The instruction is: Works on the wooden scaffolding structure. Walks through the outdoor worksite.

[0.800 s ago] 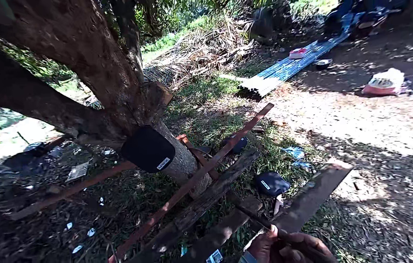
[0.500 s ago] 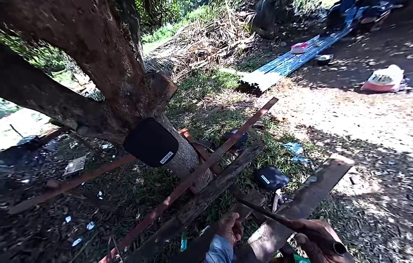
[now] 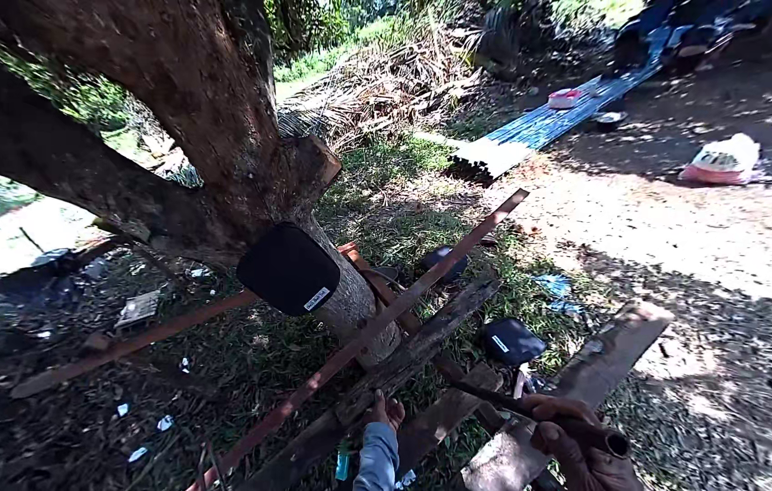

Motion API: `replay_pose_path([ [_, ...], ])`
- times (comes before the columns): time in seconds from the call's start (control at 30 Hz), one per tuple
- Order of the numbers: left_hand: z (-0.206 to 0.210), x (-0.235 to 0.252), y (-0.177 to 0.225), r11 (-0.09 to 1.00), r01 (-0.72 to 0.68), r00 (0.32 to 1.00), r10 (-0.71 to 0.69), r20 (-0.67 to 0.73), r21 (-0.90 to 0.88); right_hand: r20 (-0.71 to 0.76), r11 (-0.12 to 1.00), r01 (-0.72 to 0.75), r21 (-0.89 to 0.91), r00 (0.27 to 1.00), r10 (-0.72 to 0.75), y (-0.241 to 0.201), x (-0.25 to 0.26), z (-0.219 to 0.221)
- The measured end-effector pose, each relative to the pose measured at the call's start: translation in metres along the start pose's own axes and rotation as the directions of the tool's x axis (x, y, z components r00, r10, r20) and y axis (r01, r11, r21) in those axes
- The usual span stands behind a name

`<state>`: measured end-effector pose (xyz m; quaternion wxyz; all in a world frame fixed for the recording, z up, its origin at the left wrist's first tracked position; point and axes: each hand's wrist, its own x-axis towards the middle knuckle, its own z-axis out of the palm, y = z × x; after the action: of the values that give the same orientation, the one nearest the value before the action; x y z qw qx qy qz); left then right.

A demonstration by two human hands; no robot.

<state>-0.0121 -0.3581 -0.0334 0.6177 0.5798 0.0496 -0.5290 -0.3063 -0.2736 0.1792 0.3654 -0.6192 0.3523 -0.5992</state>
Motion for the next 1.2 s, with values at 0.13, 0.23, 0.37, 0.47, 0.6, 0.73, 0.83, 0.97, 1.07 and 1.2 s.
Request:
replay_pose_path([
  [0.13, -0.002, 0.001, -0.004, 1.0, -0.004, 1.0, 0.004, -0.01, -0.003, 0.001, 1.0, 0.007, -0.003, 1.0, -0.007, 0.004, 0.001, 0.003],
  [0.23, -0.006, 0.006, -0.012, 1.0, 0.012, 1.0, -0.012, 0.006, 0.028, -0.005, 1.0, 0.012, -0.014, 1.0, -0.012, 0.005, 0.003, 0.002],
  [0.37, -0.008, 0.015, -0.023, 0.994, -0.031, 0.999, 0.032, -0.013, 0.107, -0.017, 0.998, 0.036, -0.057, 0.999, -0.037, 0.008, 0.005, -0.002],
  [0.47, -0.004, 0.017, -0.026, 0.978, -0.053, 0.996, 0.065, -0.054, 0.201, -0.007, 0.997, 0.032, -0.073, 0.999, -0.033, 0.01, 0.005, -0.006],
  [0.6, 0.002, 0.015, -0.027, 0.951, -0.078, 0.99, 0.109, -0.086, 0.301, -0.008, 0.998, 0.03, -0.06, 0.999, -0.031, 0.011, 0.004, -0.007],
  [0.73, 0.005, 0.01, -0.026, 0.951, -0.093, 0.986, 0.129, -0.103, 0.294, 0.002, 0.997, 0.014, -0.074, 1.0, -0.013, 0.013, 0.001, -0.005],
  [0.83, 0.006, 0.009, -0.026, 0.959, -0.097, 0.986, 0.129, -0.106, 0.268, 0.014, 0.997, 0.003, -0.071, 1.0, -0.002, 0.013, 0.0, -0.004],
  [0.97, 0.006, 0.009, -0.028, 0.954, -0.113, 0.982, 0.149, -0.113, 0.278, 0.027, 0.998, 0.026, -0.058, 0.999, -0.025, 0.012, 0.002, -0.005],
  [1.07, 0.009, 0.011, -0.024, 0.936, -0.116, 0.977, 0.168, -0.13, 0.333, 0.015, 0.998, 0.027, -0.054, 1.0, -0.026, 0.011, 0.005, -0.006],
  [1.2, 0.01, 0.007, -0.023, 0.931, -0.116, 0.974, 0.175, -0.146, 0.345, 0.007, 0.996, 0.029, -0.08, 1.0, -0.029, 0.01, 0.006, -0.007],
])
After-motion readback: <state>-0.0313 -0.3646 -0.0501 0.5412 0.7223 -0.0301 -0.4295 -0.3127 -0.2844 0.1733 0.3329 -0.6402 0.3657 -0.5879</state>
